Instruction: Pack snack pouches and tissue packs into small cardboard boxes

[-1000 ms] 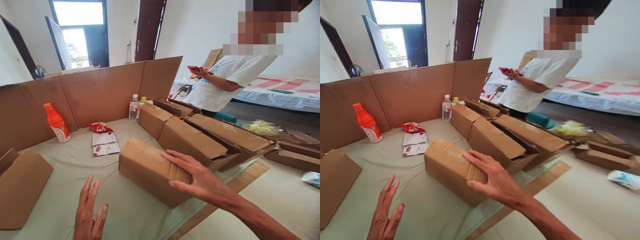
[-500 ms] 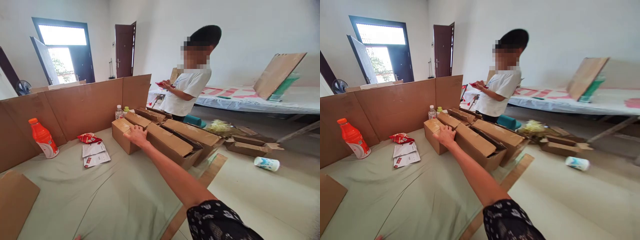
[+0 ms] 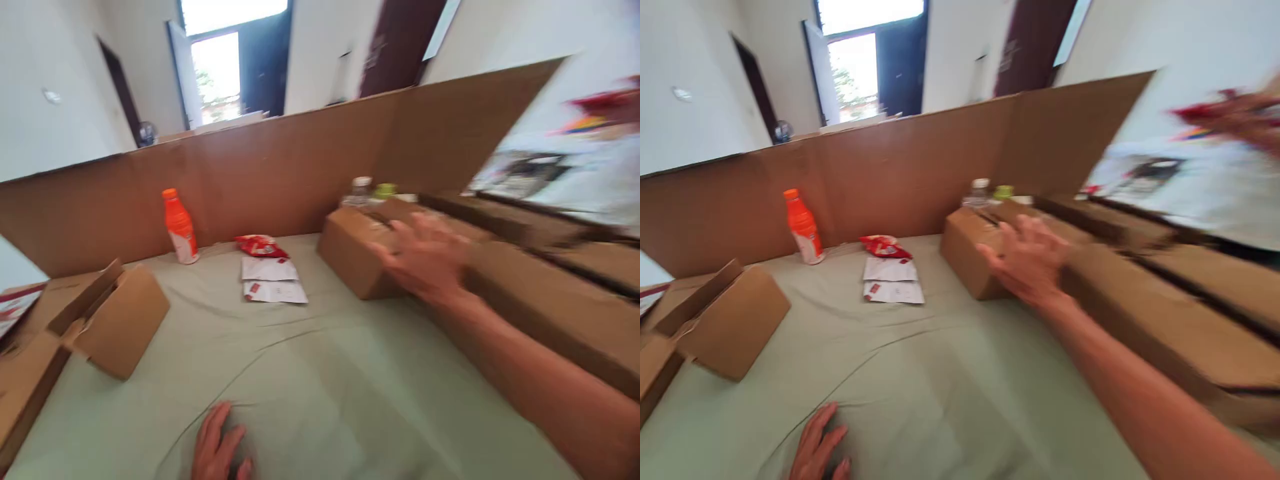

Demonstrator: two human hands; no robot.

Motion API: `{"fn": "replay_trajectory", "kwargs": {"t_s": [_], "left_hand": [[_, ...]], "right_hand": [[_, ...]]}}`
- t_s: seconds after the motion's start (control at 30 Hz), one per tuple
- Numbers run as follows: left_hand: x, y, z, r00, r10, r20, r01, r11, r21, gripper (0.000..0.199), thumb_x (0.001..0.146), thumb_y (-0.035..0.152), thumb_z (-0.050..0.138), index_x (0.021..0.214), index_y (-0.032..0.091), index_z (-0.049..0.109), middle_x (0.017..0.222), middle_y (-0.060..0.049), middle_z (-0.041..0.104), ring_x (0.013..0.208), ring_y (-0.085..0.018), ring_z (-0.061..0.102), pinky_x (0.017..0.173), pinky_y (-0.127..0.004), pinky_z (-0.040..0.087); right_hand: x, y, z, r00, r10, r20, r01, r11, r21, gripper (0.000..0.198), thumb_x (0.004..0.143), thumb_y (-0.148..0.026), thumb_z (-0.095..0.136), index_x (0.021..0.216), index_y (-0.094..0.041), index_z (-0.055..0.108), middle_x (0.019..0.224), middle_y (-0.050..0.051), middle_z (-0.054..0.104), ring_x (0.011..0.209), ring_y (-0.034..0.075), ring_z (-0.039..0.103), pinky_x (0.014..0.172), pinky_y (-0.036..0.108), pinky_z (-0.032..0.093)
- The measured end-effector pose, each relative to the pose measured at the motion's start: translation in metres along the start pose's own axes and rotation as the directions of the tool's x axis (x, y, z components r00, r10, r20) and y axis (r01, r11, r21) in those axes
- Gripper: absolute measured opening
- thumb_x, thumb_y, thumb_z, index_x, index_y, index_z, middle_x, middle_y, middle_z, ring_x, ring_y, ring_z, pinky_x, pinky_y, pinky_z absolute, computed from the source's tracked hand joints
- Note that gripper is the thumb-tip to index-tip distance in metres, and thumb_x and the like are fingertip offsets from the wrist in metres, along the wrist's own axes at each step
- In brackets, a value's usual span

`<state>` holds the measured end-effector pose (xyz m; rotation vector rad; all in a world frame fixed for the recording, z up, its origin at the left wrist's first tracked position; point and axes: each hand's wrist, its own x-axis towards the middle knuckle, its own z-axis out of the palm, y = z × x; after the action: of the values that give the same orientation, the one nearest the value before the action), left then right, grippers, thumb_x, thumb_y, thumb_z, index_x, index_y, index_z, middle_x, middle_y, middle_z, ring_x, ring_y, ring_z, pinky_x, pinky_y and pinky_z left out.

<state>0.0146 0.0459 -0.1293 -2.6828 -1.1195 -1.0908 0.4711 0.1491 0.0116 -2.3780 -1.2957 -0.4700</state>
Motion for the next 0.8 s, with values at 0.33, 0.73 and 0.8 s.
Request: {"fn": "replay_trajectory", "kwargs": {"t_s": [0.33, 0.73, 0.8], "left_hand": [[0.081, -0.055, -0.151, 0.896, -0.139, -0.422, 0.311, 0.876, 0.370, 0.044, 0.094, 0.020, 0.062, 0.137, 0.016, 0.056, 0.143, -0.020, 0.058, 0.139, -0.033, 0.051, 0.116, -0.053, 0.041], [0.079, -0.055, -0.149, 0.961, -0.233, -0.150, 0.245, 0.967, 0.070, 0.018, 0.095, 0.022, 0.054, 0.092, 0.022, 0.071, 0.093, -0.005, 0.078, 0.097, -0.022, 0.074, 0.090, -0.035, 0.060], [0.072, -0.029, -0.153, 0.980, -0.168, -0.109, 0.166, 0.986, -0.030, 0.017, 0.096, 0.013, 0.055, 0.098, 0.022, 0.069, 0.097, -0.005, 0.078, 0.099, -0.020, 0.074, 0.093, -0.034, 0.059]], "right_hand": [[-0.170, -0.026, 0.111, 0.798, -0.593, 0.108, 0.514, 0.763, 0.391, 0.040, 0.091, -0.047, 0.046, 0.110, -0.028, 0.076, 0.139, 0.011, 0.066, 0.114, 0.032, 0.068, 0.093, 0.050, 0.054], [-0.182, -0.029, 0.121, 0.812, -0.566, 0.143, 0.444, 0.757, 0.478, 0.048, 0.094, -0.052, 0.043, 0.118, -0.026, 0.076, 0.138, 0.011, 0.067, 0.122, 0.033, 0.066, 0.098, 0.052, 0.055], [-0.181, -0.030, 0.113, 0.830, -0.523, 0.192, 0.356, 0.762, 0.541, 0.048, 0.091, -0.054, 0.044, 0.113, -0.027, 0.076, 0.137, 0.011, 0.068, 0.122, 0.034, 0.066, 0.099, 0.056, 0.053]]}}
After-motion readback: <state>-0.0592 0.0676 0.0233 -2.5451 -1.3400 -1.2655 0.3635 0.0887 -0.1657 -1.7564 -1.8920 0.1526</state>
